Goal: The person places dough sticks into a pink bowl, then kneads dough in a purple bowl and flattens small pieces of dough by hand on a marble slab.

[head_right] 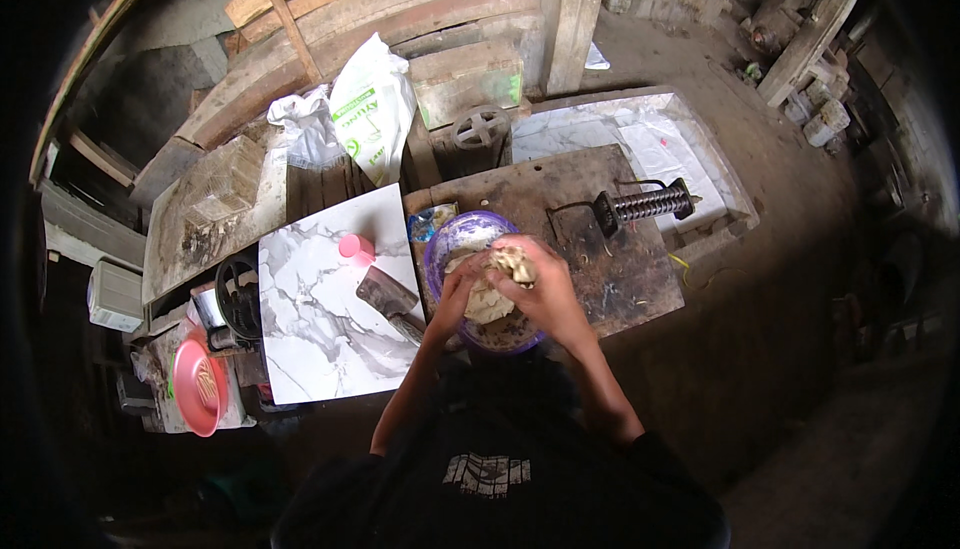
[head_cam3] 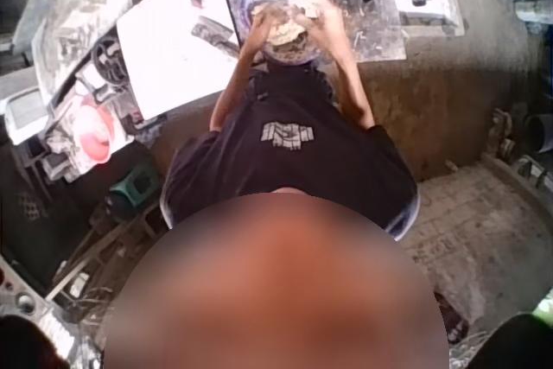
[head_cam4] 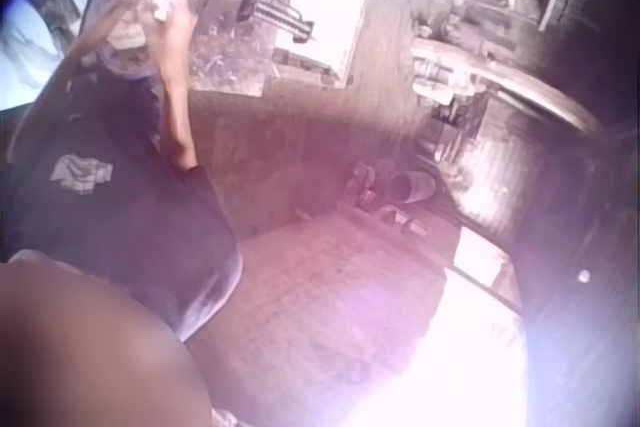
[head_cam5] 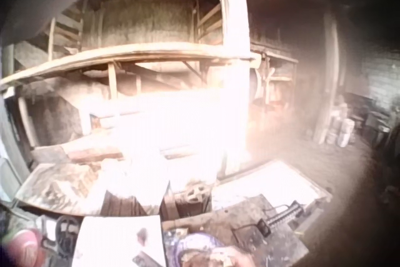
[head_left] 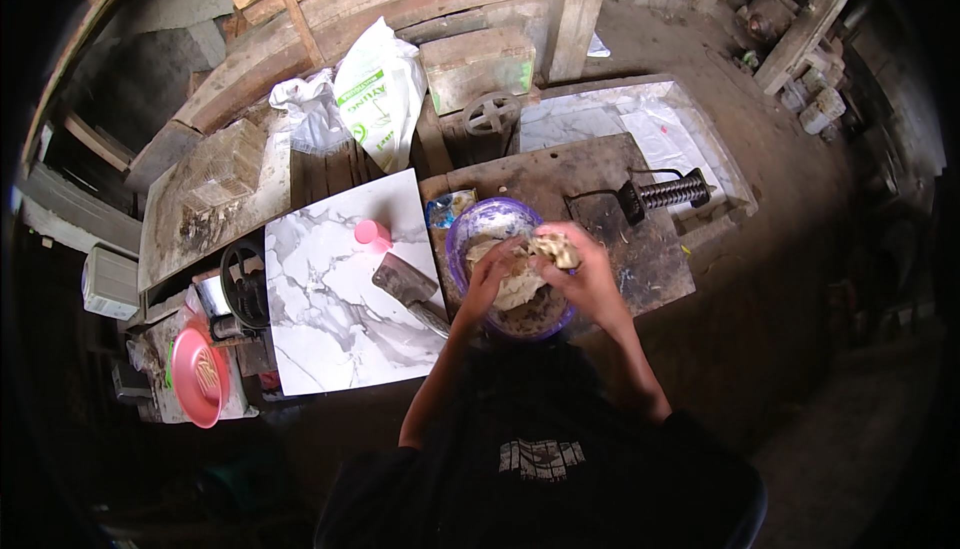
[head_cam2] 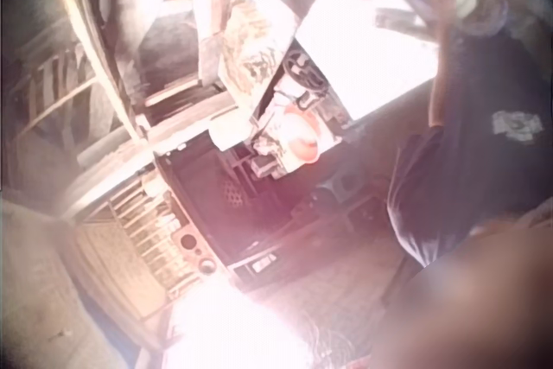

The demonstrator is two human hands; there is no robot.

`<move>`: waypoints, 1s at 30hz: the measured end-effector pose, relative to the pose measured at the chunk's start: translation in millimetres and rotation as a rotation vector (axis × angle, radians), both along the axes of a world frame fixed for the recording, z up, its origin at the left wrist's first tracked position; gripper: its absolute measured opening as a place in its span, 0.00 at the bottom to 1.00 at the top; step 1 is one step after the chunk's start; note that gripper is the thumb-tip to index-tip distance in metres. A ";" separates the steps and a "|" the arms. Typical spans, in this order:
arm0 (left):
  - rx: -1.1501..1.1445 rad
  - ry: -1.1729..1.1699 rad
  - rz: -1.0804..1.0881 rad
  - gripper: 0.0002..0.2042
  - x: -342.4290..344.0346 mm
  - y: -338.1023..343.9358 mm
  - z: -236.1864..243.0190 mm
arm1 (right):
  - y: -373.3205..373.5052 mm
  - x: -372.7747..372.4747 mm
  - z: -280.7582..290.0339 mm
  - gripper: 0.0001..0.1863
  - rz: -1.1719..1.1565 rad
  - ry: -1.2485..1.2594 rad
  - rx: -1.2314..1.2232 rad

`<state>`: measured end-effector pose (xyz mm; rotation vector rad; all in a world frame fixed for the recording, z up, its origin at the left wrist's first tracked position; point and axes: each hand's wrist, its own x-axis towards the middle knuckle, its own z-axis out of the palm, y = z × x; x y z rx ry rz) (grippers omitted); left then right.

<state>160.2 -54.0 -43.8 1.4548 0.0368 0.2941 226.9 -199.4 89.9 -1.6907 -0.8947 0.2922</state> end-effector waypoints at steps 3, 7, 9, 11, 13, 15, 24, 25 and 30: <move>-0.756 -0.014 0.070 0.23 0.0 -16.5 39.9 | 10.4 2.4 -13.7 0.21 0.125 -0.159 -0.060; -0.613 -0.043 0.194 0.22 -2.7 -18.9 58.9 | 21.3 -13.8 -27.3 0.30 0.250 -0.082 -0.106; -0.524 -0.024 0.263 0.22 -6.9 -21.7 55.5 | 28.3 -19.5 -30.7 0.33 0.244 -0.121 -0.097; -0.677 0.007 0.399 0.19 -9.2 -26.8 52.9 | 34.9 -20.1 -34.9 0.34 0.163 0.180 -0.029; -0.766 -0.004 0.500 0.17 -11.4 -26.8 54.7 | 44.0 -25.1 -38.1 0.34 0.101 0.201 -0.003; -0.770 -0.042 0.609 0.15 -18.9 -25.4 48.4 | 51.2 -29.6 -40.0 0.33 0.116 -0.080 -0.045; -0.683 -0.021 0.892 0.17 -64.8 -8.2 52.8 | 63.0 -47.8 -54.4 0.34 0.568 -0.238 -0.072; -0.708 0.012 0.921 0.17 -70.2 -9.6 55.1 | 64.8 -51.5 -56.1 0.35 0.618 -0.178 -0.075; -0.764 -0.117 0.929 0.15 -88.2 -0.1 58.4 | 88.1 -45.1 -51.4 0.37 0.896 0.035 -0.049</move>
